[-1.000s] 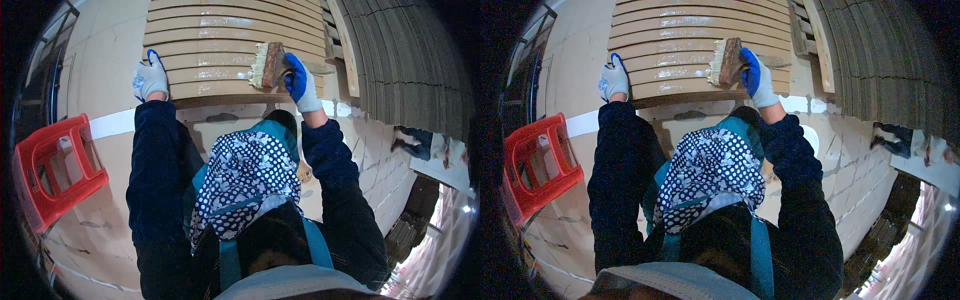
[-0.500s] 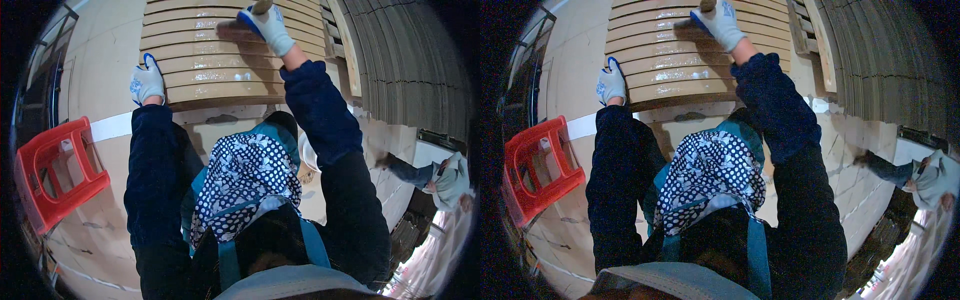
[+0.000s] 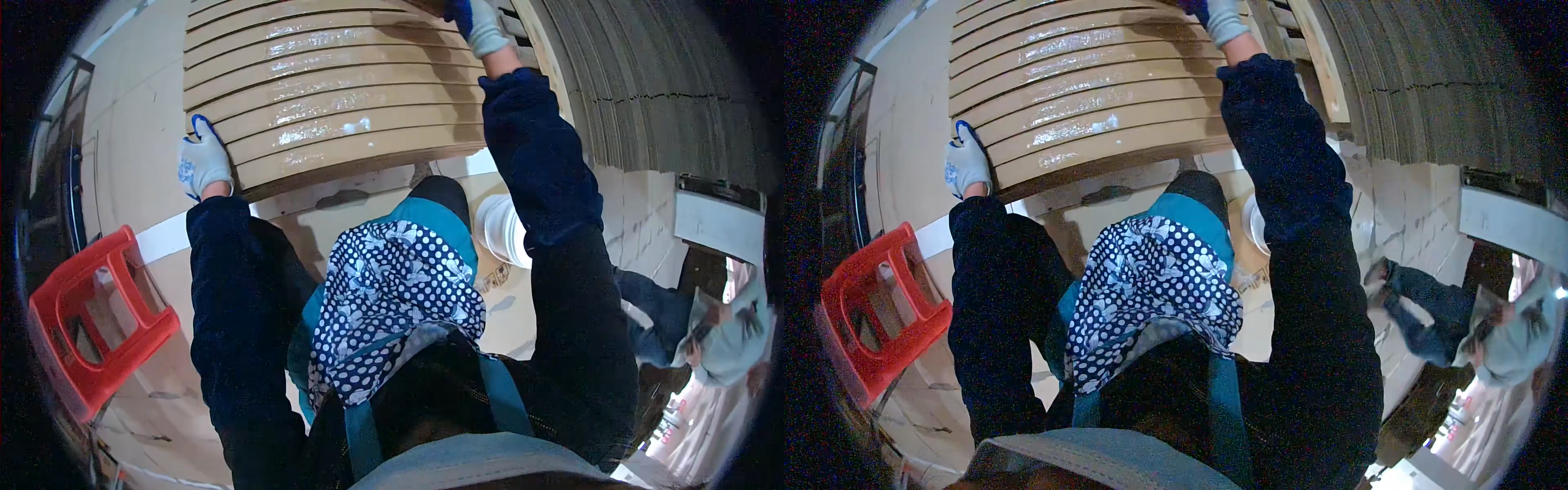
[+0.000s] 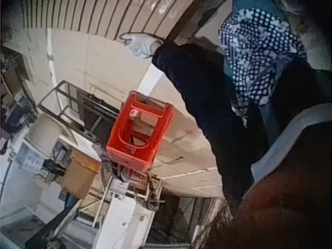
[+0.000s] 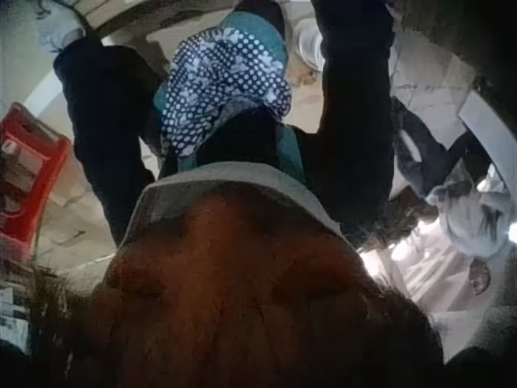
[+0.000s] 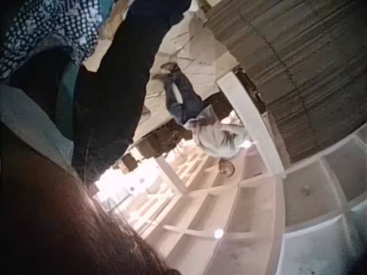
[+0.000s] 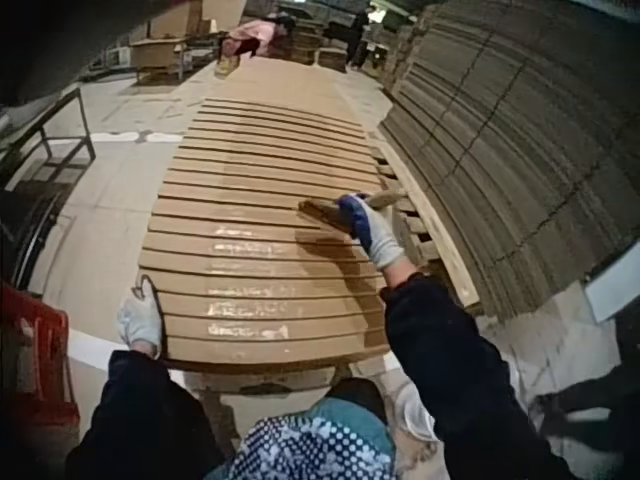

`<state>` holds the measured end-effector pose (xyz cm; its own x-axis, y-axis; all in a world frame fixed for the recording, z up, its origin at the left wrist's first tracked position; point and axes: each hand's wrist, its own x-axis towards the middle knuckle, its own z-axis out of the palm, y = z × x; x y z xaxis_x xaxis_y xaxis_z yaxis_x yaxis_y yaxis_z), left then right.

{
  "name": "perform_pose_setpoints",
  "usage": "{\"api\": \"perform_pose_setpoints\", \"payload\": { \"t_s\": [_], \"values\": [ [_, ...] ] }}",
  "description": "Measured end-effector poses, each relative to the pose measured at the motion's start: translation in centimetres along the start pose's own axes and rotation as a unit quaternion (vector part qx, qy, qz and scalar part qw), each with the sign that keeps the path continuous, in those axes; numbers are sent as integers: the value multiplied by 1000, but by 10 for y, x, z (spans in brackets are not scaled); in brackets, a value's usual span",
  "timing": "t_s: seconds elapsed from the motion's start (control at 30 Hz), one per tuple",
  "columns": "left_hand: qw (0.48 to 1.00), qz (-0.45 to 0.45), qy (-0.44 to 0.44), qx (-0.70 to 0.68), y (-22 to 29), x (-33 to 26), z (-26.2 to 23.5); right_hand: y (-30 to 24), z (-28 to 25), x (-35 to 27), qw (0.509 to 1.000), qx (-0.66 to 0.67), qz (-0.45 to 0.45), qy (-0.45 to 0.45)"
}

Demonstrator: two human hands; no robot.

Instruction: Applying glue to multiple strips of corrugated cardboard using a brush and dipping it into a bucket.

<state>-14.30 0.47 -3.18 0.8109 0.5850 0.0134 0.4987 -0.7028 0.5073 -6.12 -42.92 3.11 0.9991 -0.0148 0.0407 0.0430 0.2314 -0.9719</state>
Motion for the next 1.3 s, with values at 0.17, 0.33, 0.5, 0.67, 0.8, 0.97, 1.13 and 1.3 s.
{"api": "perform_pose_setpoints", "payload": {
  "t_s": [0.17,0.33,0.5,0.67,0.8,0.97,1.13,1.3],
  "values": [
    [1000,12,-20,7,5,-1,7,5,21,-33,979,-192,4,64],
    [1000,7,-8,11,-2,1,2,27,34,-120,964,-248,-89,40],
    [1000,-4,-27,6,0,-2,-1,11,52,-190,935,-354,1,2],
    [999,-6,-19,25,-10,2,-9,-18,43,-95,803,-554,-214,-48],
    [1000,12,-22,7,5,3,9,-27,72,-48,977,-206,-41,40],
    [999,6,-36,0,13,-5,2,30,32,-98,903,-329,-276,13],
    [1000,6,-18,0,-3,-1,-4,14,76,-238,889,-423,-177,19],
    [1000,0,-3,16,-5,0,2,0,86,-246,925,-343,-58,151]
  ]
}}
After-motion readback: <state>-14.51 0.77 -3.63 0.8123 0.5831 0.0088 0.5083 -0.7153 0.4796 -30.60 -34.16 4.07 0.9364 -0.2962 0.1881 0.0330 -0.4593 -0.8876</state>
